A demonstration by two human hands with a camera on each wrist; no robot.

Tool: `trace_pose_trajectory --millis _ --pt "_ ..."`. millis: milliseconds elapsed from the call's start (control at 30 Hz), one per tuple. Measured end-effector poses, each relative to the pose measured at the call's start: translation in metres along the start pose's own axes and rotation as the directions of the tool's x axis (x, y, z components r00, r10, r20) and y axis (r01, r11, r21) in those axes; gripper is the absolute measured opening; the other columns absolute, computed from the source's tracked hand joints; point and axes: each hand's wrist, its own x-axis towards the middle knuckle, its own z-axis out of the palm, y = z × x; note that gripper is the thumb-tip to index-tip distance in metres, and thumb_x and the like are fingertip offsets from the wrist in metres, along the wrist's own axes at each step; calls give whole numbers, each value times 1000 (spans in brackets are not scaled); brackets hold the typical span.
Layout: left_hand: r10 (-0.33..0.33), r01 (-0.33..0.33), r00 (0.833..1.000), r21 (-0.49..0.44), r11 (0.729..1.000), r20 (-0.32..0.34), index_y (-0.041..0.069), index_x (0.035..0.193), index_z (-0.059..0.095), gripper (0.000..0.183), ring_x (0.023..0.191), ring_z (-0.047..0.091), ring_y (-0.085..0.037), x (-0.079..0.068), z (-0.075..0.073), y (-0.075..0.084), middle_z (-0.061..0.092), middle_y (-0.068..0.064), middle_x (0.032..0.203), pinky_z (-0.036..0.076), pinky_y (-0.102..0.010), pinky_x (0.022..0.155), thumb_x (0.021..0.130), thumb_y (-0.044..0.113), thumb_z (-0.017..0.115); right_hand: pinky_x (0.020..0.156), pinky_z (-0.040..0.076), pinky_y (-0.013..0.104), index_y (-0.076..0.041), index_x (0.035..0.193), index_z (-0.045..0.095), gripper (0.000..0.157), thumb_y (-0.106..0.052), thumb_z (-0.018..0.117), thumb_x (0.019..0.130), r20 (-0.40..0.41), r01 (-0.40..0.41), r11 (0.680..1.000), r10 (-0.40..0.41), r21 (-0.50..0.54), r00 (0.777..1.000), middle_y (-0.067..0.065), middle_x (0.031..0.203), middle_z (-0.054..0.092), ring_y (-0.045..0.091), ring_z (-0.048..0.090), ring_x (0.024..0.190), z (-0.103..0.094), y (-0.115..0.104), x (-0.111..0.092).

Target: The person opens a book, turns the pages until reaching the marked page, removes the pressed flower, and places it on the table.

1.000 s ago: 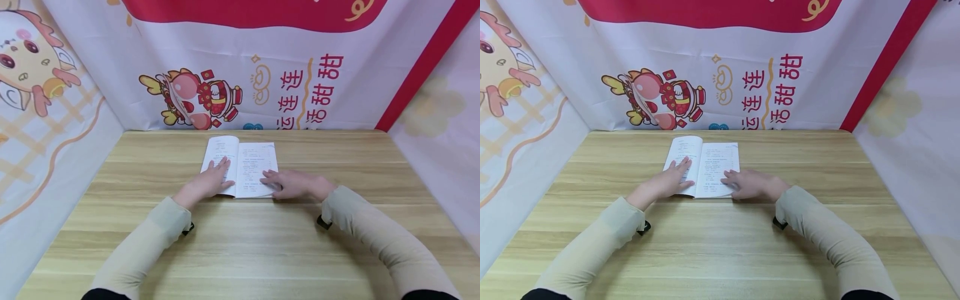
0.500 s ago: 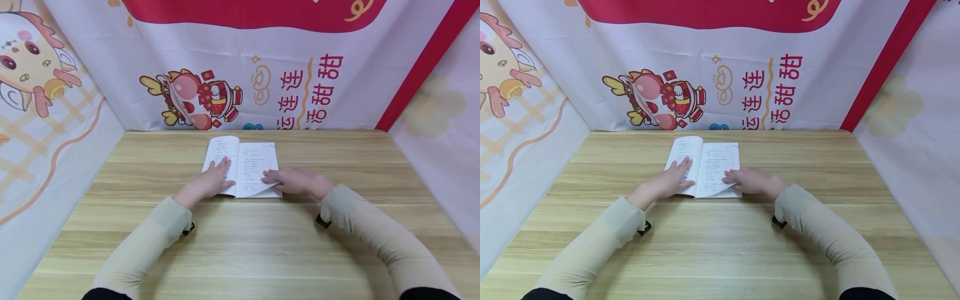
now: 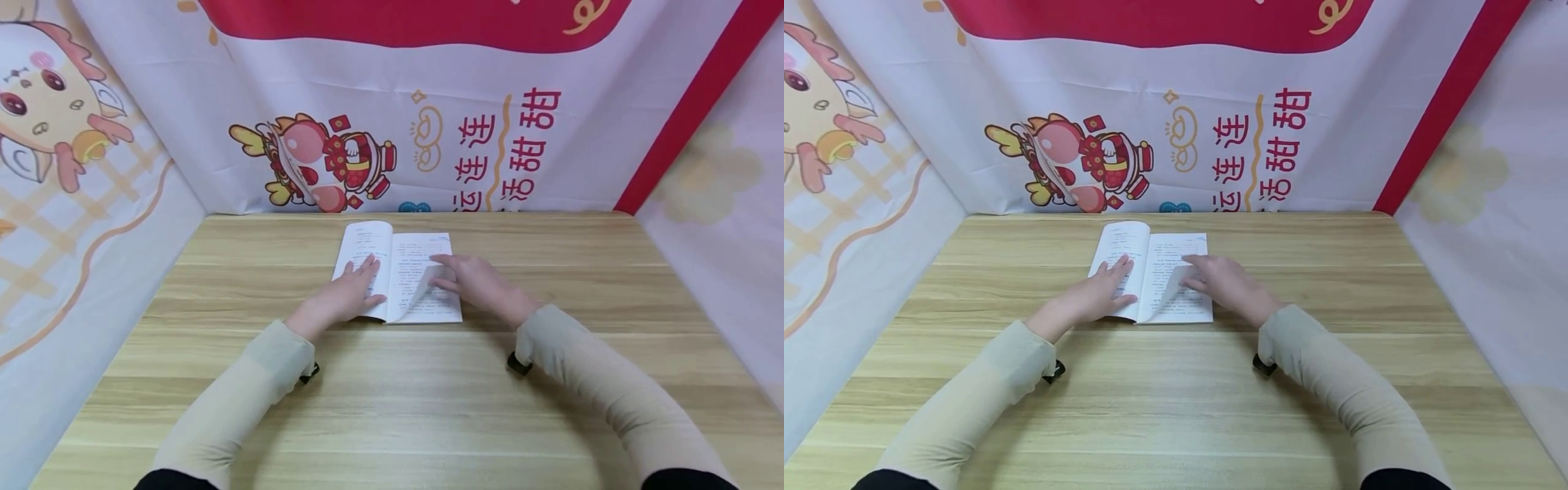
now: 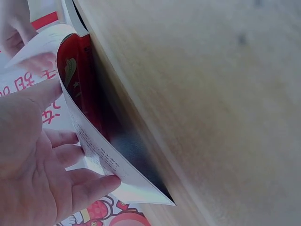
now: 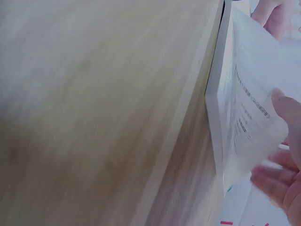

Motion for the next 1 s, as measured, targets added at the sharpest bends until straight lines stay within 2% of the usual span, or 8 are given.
trace_pose_trajectory --millis 100,200,300,333,467,600,767,1000 --pt "-6 6 1000 -4 1000 -1 7 165 12 82 151 6 -50 0 0 0 0 -10 171 17 -60 120 106 47 52 111 42 51 -8 162 30 83 -43 69 98 -11 -107 992 108 59 994 20 164 29 42 58 126 1 -7 3" --pt "-3 3 1000 -4 1000 -4 7 165 12 82 151 7 -50 0 0 0 1 -10 171 18 -61 120 106 48 52 121 25 50 -10 165 -5 105 -46 67 98 4 -202 962 205 183 979 15 169 -8 41 30 148 6 -12 8" --pt "7 -7 1000 1 1000 -9 7 165 13 82 151 8 -51 0 0 0 1 -11 171 19 -61 119 106 48 52 124 6 48 -7 158 -24 114 -45 65 100 23 -259 898 269 356 963 15 164 -26 31 -8 154 12 -16 12" --pt "10 -10 1000 2 1000 -10 6 165 13 82 151 8 -51 0 0 0 1 -11 171 19 -61 119 106 48 52 124 4 46 -6 156 -27 114 -44 64 101 32 -270 875 281 402 959 15 162 -30 30 -11 153 15 -18 13" --pt "26 -26 999 -6 1000 -18 7 165 14 81 151 8 -51 -1 -1 0 2 -11 171 19 -61 119 106 47 52 124 1 45 3 155 -25 103 -36 57 106 64 -258 828 261 498 963 22 162 -28 32 -11 153 24 -25 16" --pt "53 -55 998 -44 998 -40 7 164 17 72 152 9 -49 -1 -1 -5 5 -10 171 17 -59 121 109 42 48 125 3 45 4 159 -15 89 -30 51 109 85 -200 868 181 455 980 22 165 -21 31 -8 154 31 -32 20" --pt "96 -113 989 -150 982 -114 5 162 24 56 152 16 -43 -1 0 -13 15 -12 169 14 -53 123 113 30 33 125 7 42 -5 164 -4 79 -33 47 110 141 -179 905 134 385 981 16 167 -18 26 -5 155 34 -40 23" --pt "33 -74 990 -303 950 -137 16 166 18 62 154 18 -34 -3 -3 -15 21 -9 168 16 -51 124 112 46 27 124 14 42 -9 165 2 76 -40 44 110 197 -184 938 129 293 972 17 168 -13 28 3 155 39 -49 25"
